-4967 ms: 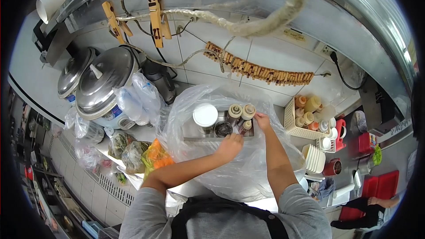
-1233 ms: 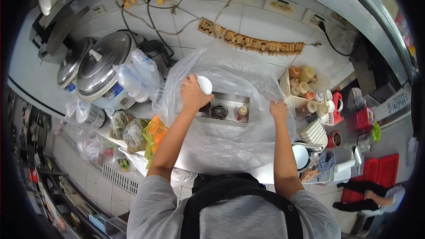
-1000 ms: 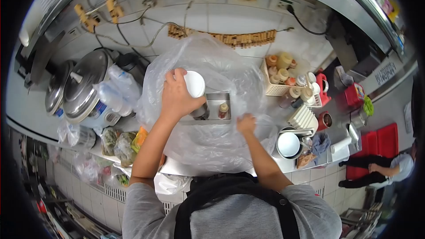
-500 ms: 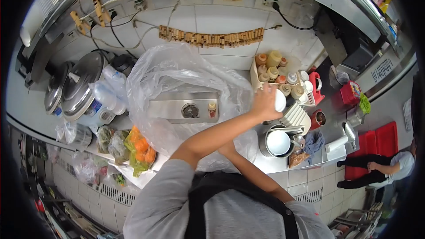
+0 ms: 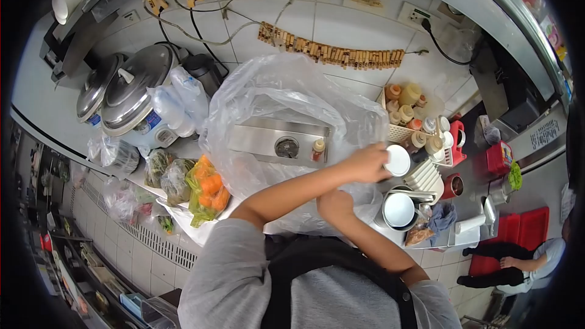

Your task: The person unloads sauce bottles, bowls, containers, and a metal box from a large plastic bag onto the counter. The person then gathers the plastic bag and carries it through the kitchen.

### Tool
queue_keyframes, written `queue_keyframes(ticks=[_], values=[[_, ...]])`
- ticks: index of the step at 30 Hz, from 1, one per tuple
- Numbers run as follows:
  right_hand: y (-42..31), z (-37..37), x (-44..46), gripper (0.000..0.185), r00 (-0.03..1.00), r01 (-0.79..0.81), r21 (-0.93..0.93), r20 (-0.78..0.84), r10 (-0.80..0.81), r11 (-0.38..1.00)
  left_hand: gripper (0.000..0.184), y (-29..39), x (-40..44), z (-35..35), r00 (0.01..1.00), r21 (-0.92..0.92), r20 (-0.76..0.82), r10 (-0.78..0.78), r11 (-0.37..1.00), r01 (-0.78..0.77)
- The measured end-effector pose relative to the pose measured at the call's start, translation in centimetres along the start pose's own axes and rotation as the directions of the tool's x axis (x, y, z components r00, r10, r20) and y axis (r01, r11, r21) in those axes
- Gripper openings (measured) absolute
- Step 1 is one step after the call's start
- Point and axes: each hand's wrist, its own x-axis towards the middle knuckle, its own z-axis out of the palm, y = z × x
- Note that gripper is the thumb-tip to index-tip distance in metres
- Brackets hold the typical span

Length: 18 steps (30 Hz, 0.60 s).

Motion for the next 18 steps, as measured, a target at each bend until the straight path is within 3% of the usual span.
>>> queue_keyframes(ticks=[1,2,3,4,5,7,9,10,12,18], values=[[-0.3,-1.8,1.0,0.032,0.991,-0.053,0.066,0.128,0.044,0.996,0.028,-0.2,-1.9,-3.6,0.988,0.022,0.114,-0.108,0.994,0.106],[0.1,-1.6,2.0,0.030,0.990,0.019,0.098,-0.141,-0.005,0.995,0.019,-3.7,-3.6,-4.1,0.957,0.151,0.074,-0.282,0.951,0.269],[0.5,-1.7,3.6,0.026,0.988,0.043,0.203,-0.151,-0.012,0.978,0.017,-6.1,-5.8,-6.1,0.925,0.244,0.066,-0.373,0.905,0.348],[0.8,-1.8,5.7,0.022,0.987,0.066,0.306,-0.161,-0.017,0.950,0.016,-8.7,-6.9,-7.6,0.799,0.349,0.096,-0.594,0.771,0.532],[0.7,-1.9,7.7,0.019,0.986,0.074,0.373,-0.164,-0.013,0.925,0.014,-12.5,-8.8,-7.5,0.789,0.426,-0.101,-0.606,0.690,0.585],[0.2,-0.7,11.5,0.017,0.982,0.140,0.487,-0.183,-0.056,0.862,0.013,-16.8,-11.6,-8.2,0.734,0.301,-0.368,-0.570,0.674,0.674],[-0.7,1.2,14.7,0.018,0.973,0.203,0.535,-0.201,-0.110,0.820,0.012,-17.6,-13.1,-8.8,0.683,0.218,-0.416,-0.600,0.664,0.716],[-1.3,2.2,15.9,0.019,0.980,0.196,0.493,-0.125,-0.154,0.847,0.012,-17.9,-13.8,-8.9,0.634,0.137,-0.451,-0.629,0.653,0.745],[-2.1,3.8,17.6,0.021,0.976,0.202,0.432,-0.014,-0.218,0.879,0.011,-18.4,-14.7,-8.8,0.614,0.081,-0.450,-0.648,0.656,0.751],[-2.9,6.7,19.3,0.020,0.975,0.170,0.252,0.097,-0.200,0.953,0.014,-19.2,-16.9,-8.2,0.588,-0.090,-0.420,-0.691,0.676,0.731]])
